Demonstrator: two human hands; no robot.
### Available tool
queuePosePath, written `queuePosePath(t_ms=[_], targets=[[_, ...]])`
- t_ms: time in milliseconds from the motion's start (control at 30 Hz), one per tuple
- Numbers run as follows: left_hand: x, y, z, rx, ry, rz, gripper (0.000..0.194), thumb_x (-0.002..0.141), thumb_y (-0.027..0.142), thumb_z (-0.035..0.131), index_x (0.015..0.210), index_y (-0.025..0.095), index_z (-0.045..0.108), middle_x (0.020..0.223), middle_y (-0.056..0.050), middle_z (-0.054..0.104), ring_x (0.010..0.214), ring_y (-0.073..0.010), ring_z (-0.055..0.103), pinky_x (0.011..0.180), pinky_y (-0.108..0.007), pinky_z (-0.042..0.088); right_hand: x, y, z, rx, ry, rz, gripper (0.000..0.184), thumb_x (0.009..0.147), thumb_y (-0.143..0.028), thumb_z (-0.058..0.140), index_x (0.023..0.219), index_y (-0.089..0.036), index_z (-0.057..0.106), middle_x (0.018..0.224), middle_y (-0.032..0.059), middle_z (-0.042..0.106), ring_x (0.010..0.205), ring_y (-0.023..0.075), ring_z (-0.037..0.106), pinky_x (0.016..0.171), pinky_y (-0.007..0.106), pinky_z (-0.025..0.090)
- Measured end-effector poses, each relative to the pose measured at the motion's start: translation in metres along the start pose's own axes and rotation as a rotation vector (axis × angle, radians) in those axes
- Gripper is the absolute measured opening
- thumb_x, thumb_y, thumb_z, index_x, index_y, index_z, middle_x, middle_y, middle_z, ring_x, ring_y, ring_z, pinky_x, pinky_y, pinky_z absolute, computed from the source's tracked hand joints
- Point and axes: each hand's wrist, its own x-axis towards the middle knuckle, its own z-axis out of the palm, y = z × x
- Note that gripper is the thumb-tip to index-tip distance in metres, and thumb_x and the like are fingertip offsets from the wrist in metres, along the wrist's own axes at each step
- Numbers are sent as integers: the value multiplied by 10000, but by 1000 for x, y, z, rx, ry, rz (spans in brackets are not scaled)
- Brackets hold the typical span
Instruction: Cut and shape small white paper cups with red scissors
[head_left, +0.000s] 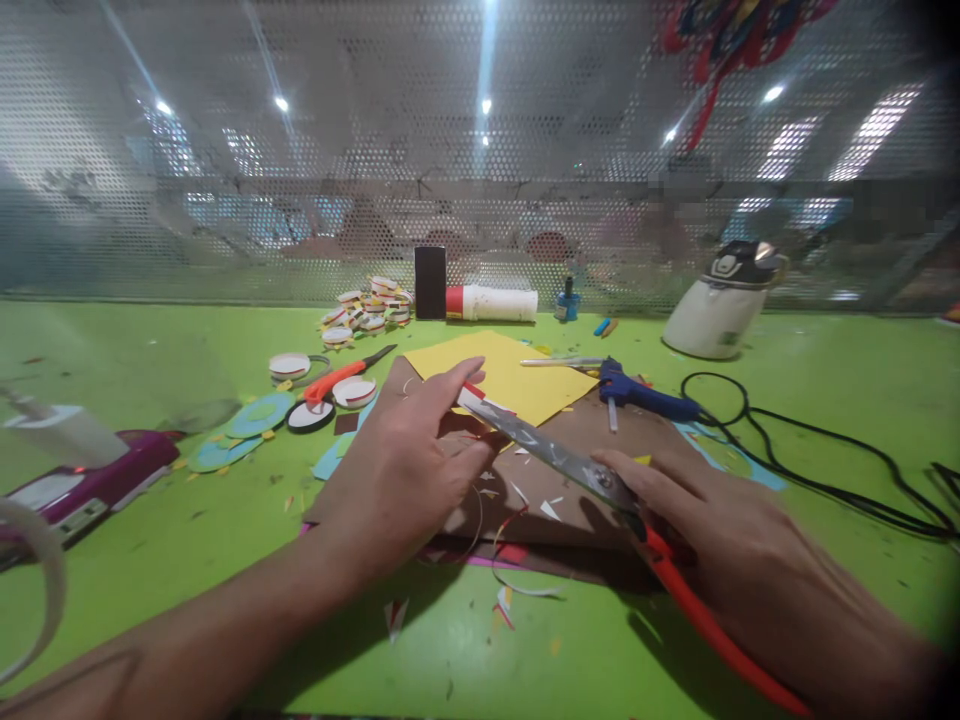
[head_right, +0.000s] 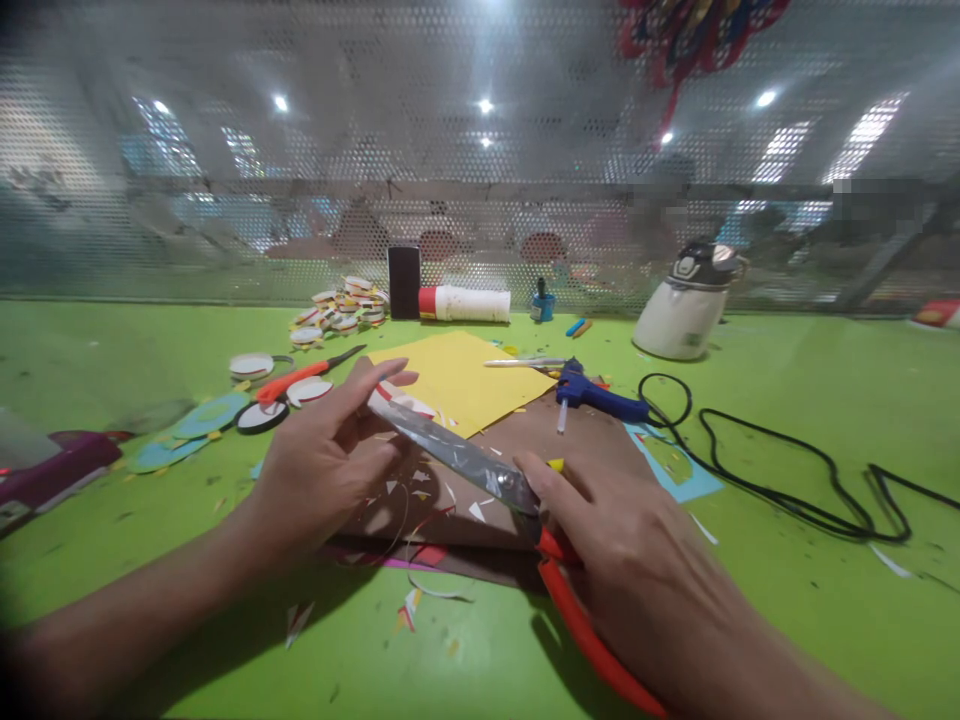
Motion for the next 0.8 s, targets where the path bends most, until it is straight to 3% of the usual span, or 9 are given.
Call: queuePosePath(t_ms=[233,500,800], targets=[[0,-3,0,38,-17,-3,633,845,190,639,1446,270,459,1335,-96,636,1020,-232,684,979,-457,530,-1,-1,1,18,-3,18,469,845,-64,456,1290,-182,546,891,103,697,632,249,666,617,469,597],[0,1,2,13,9,6,634,846,169,616,1452,257,450,1353,-101,624,1074,-235,678,980,-436,535,0,-3,-1,-15,22,-12,406,839,-76,440,1211,-122,595,812,125,710,558,253,672,502,425,596],[-1,0,3,-4,11,4,634,843,176,626,1449,250,454,1338,-105,633,1077,-241,673,971,-439,542,-3,-2,-3,-46,5,-3,439,855,-87,435,1265,-94,592,818,131,711,591,257,674,554,418,603]])
